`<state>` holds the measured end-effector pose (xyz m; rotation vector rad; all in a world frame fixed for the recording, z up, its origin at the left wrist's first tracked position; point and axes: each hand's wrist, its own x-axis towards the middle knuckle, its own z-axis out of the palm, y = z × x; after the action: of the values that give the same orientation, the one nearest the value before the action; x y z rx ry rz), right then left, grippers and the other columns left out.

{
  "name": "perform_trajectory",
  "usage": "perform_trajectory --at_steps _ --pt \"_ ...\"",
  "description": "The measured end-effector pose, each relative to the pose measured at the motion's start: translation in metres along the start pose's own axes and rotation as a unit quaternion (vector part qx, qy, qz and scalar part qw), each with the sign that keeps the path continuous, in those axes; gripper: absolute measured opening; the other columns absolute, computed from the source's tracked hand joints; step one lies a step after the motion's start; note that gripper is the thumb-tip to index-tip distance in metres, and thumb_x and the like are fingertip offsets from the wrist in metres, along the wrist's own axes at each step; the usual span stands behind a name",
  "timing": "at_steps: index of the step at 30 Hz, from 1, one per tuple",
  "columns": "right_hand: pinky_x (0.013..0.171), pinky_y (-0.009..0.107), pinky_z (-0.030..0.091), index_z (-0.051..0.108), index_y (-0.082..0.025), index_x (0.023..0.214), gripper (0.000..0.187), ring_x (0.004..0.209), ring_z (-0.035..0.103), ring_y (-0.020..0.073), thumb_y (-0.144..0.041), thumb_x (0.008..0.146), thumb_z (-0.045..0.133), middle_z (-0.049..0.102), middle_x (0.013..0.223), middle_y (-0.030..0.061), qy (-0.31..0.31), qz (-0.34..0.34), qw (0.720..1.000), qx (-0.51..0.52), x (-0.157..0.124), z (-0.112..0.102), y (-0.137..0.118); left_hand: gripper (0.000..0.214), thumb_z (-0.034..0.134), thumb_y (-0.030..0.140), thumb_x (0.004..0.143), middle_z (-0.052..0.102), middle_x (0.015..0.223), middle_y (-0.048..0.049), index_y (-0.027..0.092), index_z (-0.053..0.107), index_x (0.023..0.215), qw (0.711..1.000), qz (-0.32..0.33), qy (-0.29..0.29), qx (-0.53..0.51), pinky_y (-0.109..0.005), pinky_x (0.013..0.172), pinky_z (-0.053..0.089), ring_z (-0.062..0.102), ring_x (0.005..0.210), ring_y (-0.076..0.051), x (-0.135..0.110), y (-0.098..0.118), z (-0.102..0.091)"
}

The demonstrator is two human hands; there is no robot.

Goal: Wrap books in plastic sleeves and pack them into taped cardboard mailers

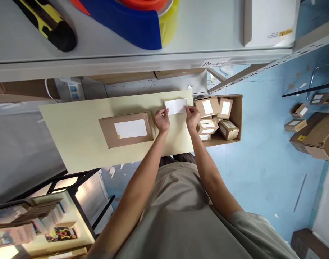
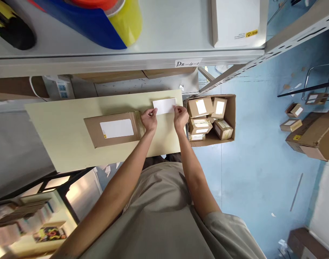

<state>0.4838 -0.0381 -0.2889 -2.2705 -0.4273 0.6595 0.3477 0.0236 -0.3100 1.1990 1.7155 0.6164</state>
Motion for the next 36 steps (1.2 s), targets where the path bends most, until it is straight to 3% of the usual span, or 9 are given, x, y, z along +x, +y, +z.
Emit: perform_trajectory --at_steps 9,13,17,19,21,25,29,33,36 --pt "0.094 0.04 0.06 0.083 -0.016 0.107 0.05 0.093 0.077 0.0286 -0.061 0.111 0.062 0.085 0.105 0.0157 -0.018 -0.022 0.999 -0.017 0.001 0.0 0.003 0.011 0.081 0.031 0.1 0.085 0.1 -0.005 0.022 0.086 0.102 0.999 0.02 0.047 -0.014 -0.031 0.092 0.059 0.078 0.092 -0.02 -0.008 0.006 -0.006" --pt "0.109 0.046 0.06 0.078 -0.014 0.13 0.04 0.117 0.077 0.031 -0.043 0.115 0.055 0.08 0.13 0.0204 -0.032 -0.073 0.995 -0.061 0.0 0.0 0.007 0.01 0.083 0.032 0.097 0.084 0.106 -0.0054 0.023 0.085 0.096 0.996 0.051 0.073 0.004 -0.031 0.092 0.058 0.075 0.087 -0.018 -0.012 0.01 -0.01" --pt "0.137 0.058 0.037 0.052 -0.013 0.168 0.068 0.168 0.042 0.0382 -0.035 0.107 0.07 0.047 0.177 0.0275 -0.076 -0.193 0.965 -0.161 -0.012 0.001 0.005 0.007 0.083 0.031 0.097 0.084 0.104 -0.0056 0.024 0.083 0.095 0.996 0.064 0.067 0.018 -0.033 0.094 0.059 0.074 0.09 -0.02 -0.019 0.018 -0.011" --pt "0.141 0.064 0.029 0.04 -0.015 0.177 0.086 0.177 0.023 0.0405 -0.042 0.104 0.076 0.03 0.187 0.0267 -0.114 -0.235 0.946 -0.189 -0.02 0.003 0.002 0.011 0.08 0.034 0.1 0.085 0.101 -0.0048 0.024 0.083 0.098 0.997 0.067 0.043 0.004 -0.034 0.093 0.06 0.076 0.089 -0.02 -0.029 0.026 -0.01" --pt "0.141 0.066 0.028 0.035 -0.018 0.18 0.086 0.18 0.017 0.0399 -0.048 0.107 0.07 0.025 0.19 0.0242 -0.129 -0.254 0.94 -0.186 -0.024 0.004 0.0 0.018 0.078 0.041 0.103 0.086 0.101 -0.0053 0.024 0.082 0.099 0.995 0.096 0.0 -0.017 -0.033 0.092 0.061 0.079 0.093 -0.021 -0.041 0.036 -0.008" --pt "0.138 0.065 0.035 0.049 -0.023 0.171 0.065 0.172 0.036 0.0368 -0.053 0.114 0.056 0.045 0.181 0.0203 -0.09 -0.259 0.956 -0.107 -0.014 -0.002 0.003 0.038 0.059 0.05 0.115 0.087 0.113 -0.01 0.022 0.083 0.111 0.976 0.196 -0.094 -0.018 -0.035 0.102 0.063 0.082 0.108 -0.024 -0.052 0.052 -0.003" --pt "0.127 0.058 0.048 0.068 -0.021 0.142 0.05 0.14 0.065 0.0329 -0.059 0.112 0.059 0.074 0.144 0.0179 -0.021 -0.215 0.976 -0.002 0.014 -0.019 0.014 0.045 0.042 0.035 0.118 0.078 0.15 -0.0148 0.02 0.079 0.139 0.944 0.277 -0.155 0.094 -0.045 0.13 0.051 0.07 0.144 -0.028 -0.028 0.054 0.009" --pt "0.11 0.047 0.057 0.071 -0.02 0.122 0.05 0.113 0.069 0.0269 -0.066 0.113 0.055 0.077 0.117 0.0124 0.041 -0.134 0.987 0.074 0.037 -0.033 0.022 0.058 0.045 0.02 0.111 0.052 0.18 -0.0154 0.016 0.061 0.167 0.868 0.322 -0.281 0.254 -0.052 0.141 0.036 0.046 0.169 -0.032 -0.004 0.047 0.027" --pt "0.102 0.042 0.058 0.069 -0.021 0.108 0.053 0.1 0.064 0.0241 -0.07 0.114 0.049 0.072 0.102 0.008 0.061 -0.101 0.989 0.095 0.048 -0.031 0.027 0.07 0.041 0.014 0.109 0.038 0.188 -0.0142 0.016 0.044 0.179 0.824 0.319 -0.326 0.335 -0.055 0.142 0.034 0.035 0.175 -0.032 -0.002 0.045 0.034"
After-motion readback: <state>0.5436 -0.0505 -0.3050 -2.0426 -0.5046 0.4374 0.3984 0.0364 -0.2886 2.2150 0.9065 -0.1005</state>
